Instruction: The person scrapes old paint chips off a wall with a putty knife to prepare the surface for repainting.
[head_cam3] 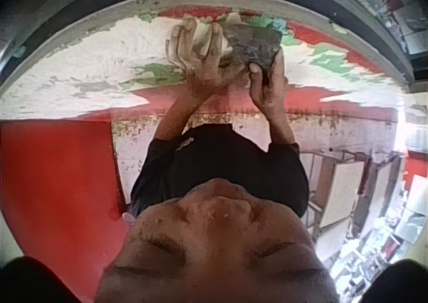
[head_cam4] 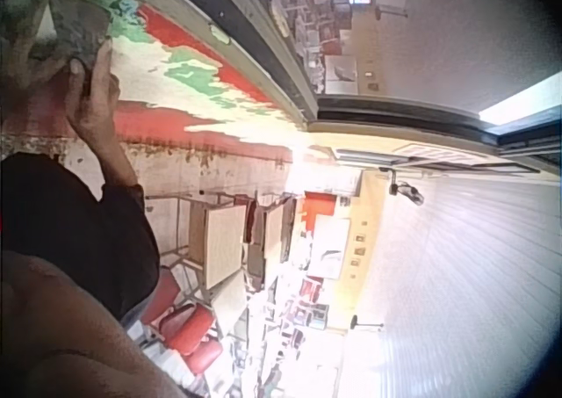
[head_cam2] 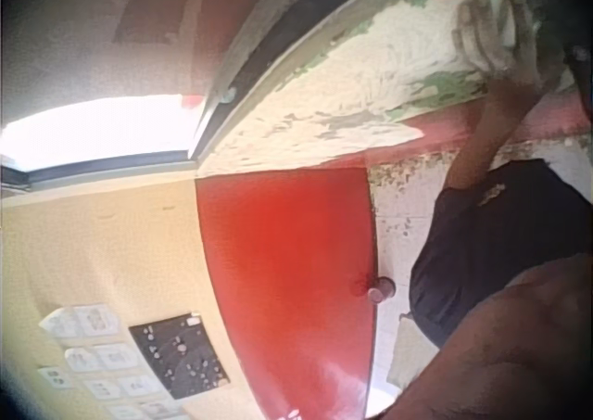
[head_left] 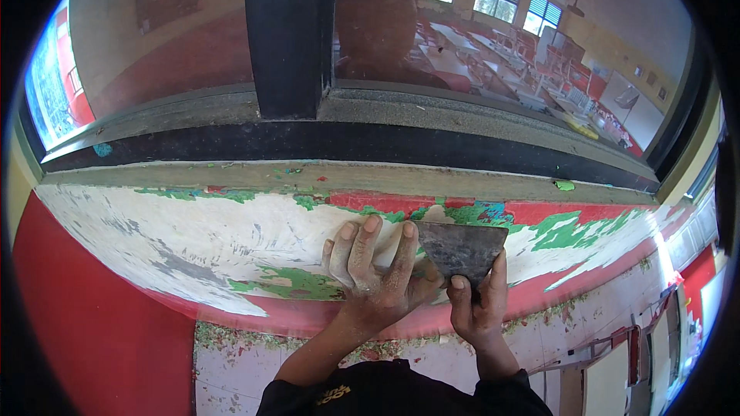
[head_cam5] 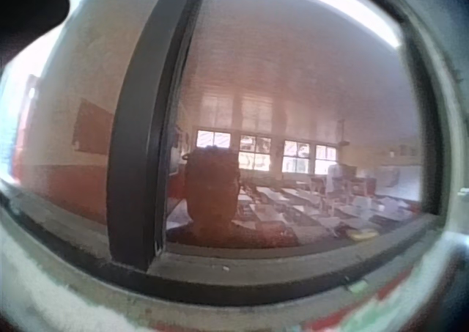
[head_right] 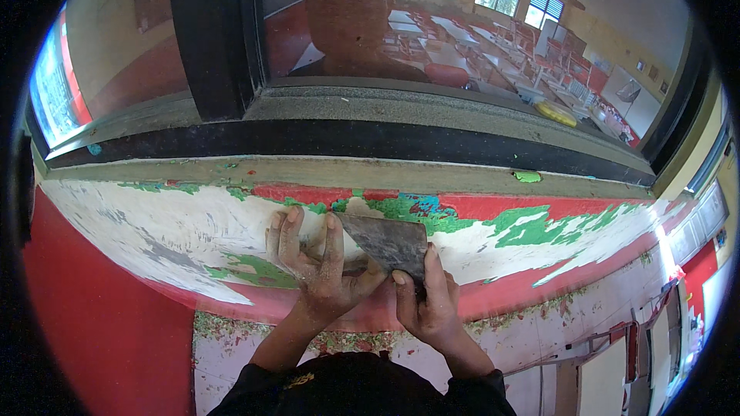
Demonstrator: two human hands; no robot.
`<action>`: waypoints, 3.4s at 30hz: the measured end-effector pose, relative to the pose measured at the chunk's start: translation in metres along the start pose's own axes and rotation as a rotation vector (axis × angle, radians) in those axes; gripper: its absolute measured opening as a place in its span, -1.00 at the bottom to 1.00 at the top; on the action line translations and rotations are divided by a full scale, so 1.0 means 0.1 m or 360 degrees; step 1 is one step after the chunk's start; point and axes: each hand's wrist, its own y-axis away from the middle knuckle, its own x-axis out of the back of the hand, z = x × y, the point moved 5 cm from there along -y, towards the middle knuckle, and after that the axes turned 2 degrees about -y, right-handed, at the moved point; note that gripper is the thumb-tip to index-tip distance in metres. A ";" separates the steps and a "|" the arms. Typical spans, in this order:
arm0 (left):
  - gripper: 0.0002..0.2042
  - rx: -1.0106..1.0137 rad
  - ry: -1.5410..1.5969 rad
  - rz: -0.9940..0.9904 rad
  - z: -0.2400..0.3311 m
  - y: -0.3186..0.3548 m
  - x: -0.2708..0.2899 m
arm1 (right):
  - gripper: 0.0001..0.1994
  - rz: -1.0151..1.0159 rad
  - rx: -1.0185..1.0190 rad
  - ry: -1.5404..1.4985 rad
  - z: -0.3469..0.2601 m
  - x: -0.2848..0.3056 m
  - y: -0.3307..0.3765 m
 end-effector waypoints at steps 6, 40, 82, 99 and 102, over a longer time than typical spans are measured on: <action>-0.50 -0.0083 -0.0007 -0.0003 -0.02 -0.04 0.04 | -0.39 0.0022 -0.0101 -0.0111 0.02 -0.03 0.04; -0.62 -0.0442 -0.0079 -0.0158 -0.14 -0.18 0.19 | -0.34 0.0283 -0.0178 -0.0034 -0.08 -0.31 0.25; -0.92 0.0031 0.0971 -0.0762 -0.31 -0.50 0.47 | -0.35 -0.0105 -0.0413 -0.0643 -0.04 -0.03 0.30; -0.69 -0.1011 -0.0275 -0.0279 -0.39 -0.75 0.42 | -0.37 0.0075 -0.0951 -0.0791 -0.09 -0.26 0.16; -0.67 -0.1034 -0.0303 -0.0352 -0.41 -0.73 0.38 | -0.37 0.0133 -0.0902 -0.0880 -0.11 -0.30 0.15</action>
